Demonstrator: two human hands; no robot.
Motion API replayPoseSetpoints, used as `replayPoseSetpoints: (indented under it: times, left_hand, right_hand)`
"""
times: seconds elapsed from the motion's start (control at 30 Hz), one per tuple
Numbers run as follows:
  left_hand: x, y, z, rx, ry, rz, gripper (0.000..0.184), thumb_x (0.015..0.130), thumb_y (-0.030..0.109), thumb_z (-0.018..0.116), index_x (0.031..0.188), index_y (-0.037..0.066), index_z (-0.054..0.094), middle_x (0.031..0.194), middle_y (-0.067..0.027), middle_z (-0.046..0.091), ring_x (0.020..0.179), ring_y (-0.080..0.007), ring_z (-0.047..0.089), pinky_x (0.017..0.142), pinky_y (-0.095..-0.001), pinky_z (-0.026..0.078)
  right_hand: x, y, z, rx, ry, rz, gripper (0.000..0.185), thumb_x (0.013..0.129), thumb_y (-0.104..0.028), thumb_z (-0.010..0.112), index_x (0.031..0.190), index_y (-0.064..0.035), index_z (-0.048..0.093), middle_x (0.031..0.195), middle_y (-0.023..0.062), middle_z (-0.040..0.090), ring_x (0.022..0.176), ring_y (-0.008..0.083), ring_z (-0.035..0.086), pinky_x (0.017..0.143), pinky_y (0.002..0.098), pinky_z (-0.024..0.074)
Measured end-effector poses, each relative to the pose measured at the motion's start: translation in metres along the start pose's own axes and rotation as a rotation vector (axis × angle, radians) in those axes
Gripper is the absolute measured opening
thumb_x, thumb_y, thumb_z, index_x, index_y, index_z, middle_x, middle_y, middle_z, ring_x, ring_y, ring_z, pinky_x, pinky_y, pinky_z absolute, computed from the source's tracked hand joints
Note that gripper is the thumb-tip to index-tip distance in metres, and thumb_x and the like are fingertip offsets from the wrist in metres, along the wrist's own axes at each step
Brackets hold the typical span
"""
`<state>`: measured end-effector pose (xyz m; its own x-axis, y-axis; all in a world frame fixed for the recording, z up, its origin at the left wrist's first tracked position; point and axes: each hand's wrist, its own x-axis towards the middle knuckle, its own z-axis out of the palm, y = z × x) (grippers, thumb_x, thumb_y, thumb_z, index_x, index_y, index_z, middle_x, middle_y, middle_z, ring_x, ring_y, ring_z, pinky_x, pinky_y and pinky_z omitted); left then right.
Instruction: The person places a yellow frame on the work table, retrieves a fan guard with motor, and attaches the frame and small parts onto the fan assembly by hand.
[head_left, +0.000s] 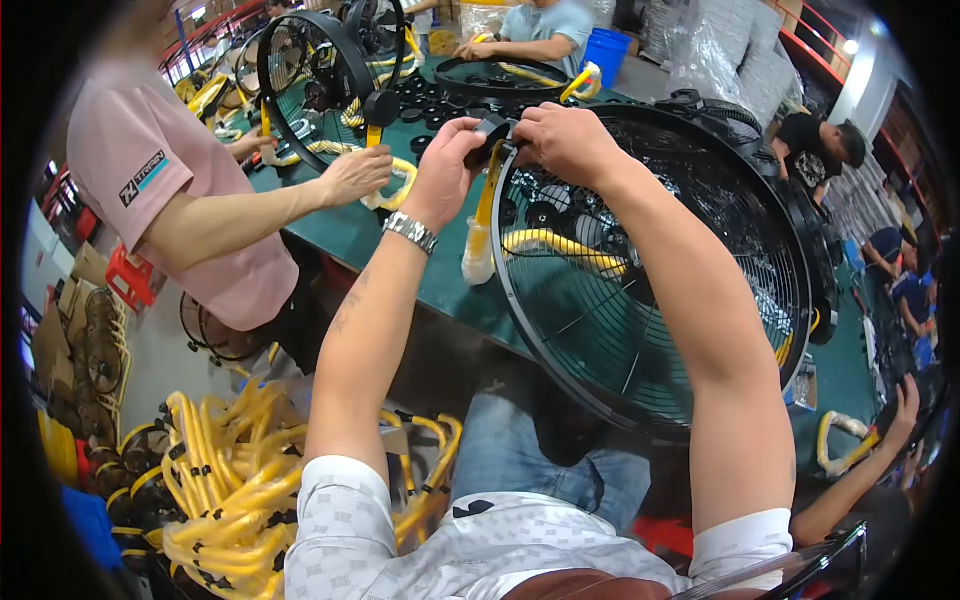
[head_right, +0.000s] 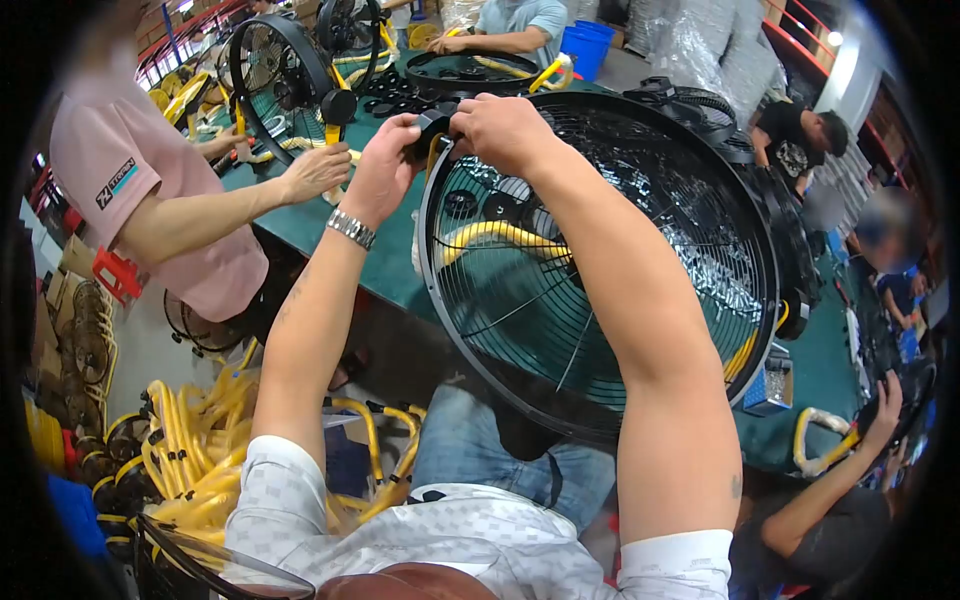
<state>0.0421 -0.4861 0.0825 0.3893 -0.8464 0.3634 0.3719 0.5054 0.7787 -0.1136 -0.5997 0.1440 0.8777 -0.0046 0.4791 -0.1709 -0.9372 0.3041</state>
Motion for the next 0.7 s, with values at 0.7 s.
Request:
replayPoseSetpoints:
  times: [0.7]
  left_hand:
    - [0.015, -0.009, 0.028, 0.114, 0.24, 0.181, 0.022, 0.092, 0.027, 0.062, 0.09, 0.005, 0.056, 0.08, 0.005, 0.05, 0.073, -0.0054, 0.044, 0.066, -0.023, 0.041]
  right_hand:
    - [0.003, -0.004, -0.006, 0.001, 0.018, -0.038, 0.024, 0.078, -0.032, 0.068, 0.092, -0.013, 0.065, 0.089, 0.0005, 0.061, 0.091, 0.021, 0.06, 0.073, 0.0341, 0.051]
